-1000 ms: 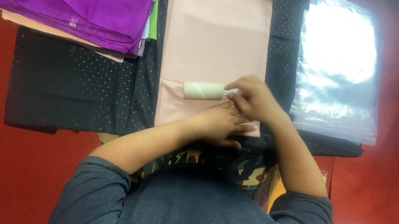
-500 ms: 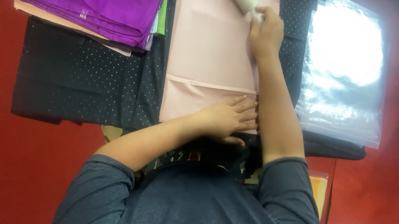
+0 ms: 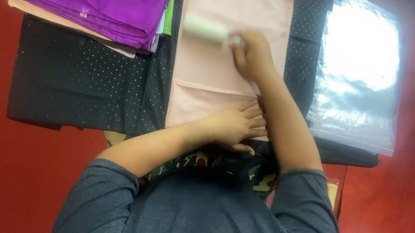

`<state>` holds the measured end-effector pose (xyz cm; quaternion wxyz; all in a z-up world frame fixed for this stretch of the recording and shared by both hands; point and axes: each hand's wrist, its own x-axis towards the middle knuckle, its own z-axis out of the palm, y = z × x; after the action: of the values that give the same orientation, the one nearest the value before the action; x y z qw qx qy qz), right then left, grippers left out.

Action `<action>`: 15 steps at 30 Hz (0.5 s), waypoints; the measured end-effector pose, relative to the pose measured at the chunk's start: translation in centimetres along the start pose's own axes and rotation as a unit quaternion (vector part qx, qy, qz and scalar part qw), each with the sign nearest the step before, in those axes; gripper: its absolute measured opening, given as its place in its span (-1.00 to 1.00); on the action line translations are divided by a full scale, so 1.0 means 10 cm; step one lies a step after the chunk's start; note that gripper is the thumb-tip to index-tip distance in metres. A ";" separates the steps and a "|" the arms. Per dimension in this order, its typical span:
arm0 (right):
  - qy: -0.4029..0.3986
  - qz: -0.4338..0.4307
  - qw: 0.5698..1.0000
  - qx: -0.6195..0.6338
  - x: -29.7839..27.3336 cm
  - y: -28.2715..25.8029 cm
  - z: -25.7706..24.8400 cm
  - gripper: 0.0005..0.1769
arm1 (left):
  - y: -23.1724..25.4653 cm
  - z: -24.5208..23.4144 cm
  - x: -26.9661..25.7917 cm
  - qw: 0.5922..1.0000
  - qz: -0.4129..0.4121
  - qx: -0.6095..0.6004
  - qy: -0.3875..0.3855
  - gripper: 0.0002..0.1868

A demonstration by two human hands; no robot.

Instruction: Cleaning a piece of pink fabric with a lint roller and folding it.

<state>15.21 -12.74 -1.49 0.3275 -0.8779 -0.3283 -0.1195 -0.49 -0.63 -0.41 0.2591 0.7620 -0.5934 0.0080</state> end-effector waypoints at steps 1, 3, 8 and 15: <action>0.000 -0.001 1.000 0.000 0.16 0.07 0.02 -0.73 | 0.00 -0.02 -0.01 1.000 -0.001 0.001 0.000 -0.23; 0.058 0.115 0.990 -0.060 0.48 0.22 0.04 -0.74 | 0.01 -0.06 -0.02 0.999 0.014 -0.001 0.041 -0.40; 0.053 0.161 0.981 -0.097 0.53 0.07 0.04 -0.79 | 0.02 -0.05 -0.02 1.000 0.006 0.007 0.026 -0.32; 0.023 -0.065 0.997 -0.043 -0.33 -0.46 -0.13 -0.78 | 0.07 -0.08 -0.03 0.999 -0.012 0.042 0.025 -0.29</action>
<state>9.69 -12.63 0.35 0.2884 -0.8651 -0.3716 -0.1743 -0.97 -0.12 0.40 0.2416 0.7789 -0.5766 0.0493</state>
